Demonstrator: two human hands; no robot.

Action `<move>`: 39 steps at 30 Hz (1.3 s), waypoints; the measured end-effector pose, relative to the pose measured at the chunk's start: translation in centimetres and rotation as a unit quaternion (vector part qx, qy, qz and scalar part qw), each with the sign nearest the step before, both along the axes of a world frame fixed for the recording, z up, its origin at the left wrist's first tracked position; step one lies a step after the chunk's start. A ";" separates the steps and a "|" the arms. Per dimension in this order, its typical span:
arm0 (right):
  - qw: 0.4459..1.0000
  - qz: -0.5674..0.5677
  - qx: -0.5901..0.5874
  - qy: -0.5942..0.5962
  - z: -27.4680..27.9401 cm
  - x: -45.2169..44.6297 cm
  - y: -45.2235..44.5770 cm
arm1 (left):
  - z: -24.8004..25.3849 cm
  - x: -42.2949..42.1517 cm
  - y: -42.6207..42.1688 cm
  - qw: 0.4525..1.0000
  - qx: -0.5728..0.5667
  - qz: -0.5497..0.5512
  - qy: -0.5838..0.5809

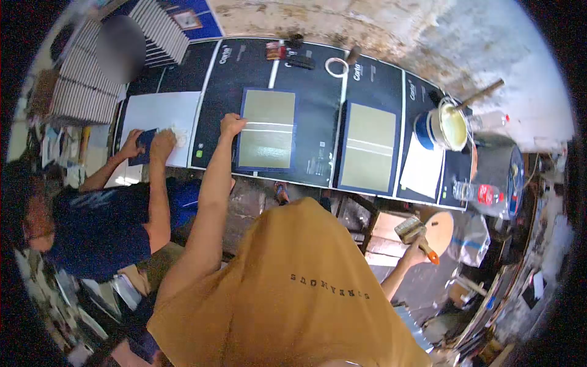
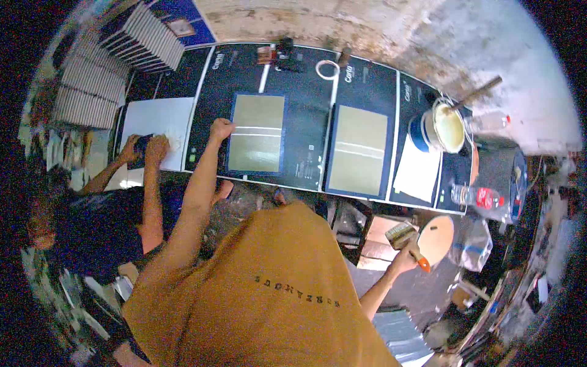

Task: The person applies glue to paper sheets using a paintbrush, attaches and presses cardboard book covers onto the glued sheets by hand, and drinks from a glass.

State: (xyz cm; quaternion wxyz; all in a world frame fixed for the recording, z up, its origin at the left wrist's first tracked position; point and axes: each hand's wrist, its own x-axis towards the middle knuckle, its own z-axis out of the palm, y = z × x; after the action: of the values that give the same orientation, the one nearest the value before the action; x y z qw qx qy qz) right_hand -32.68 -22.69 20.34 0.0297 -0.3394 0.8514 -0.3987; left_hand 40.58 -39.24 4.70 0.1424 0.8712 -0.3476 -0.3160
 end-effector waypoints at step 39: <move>0.876 0.327 -0.261 -0.241 23.4 -2.2 -33.7 | -6.6 -27.8 36.6 0.905 -0.117 0.403 -0.072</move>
State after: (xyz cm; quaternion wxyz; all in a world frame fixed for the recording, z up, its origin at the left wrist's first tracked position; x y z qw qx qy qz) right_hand -34.87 -56.43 43.71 0.2733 -0.4875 0.5235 -0.6431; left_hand 12.81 -2.65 -1.86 0.3332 0.9345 -0.0102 -0.1247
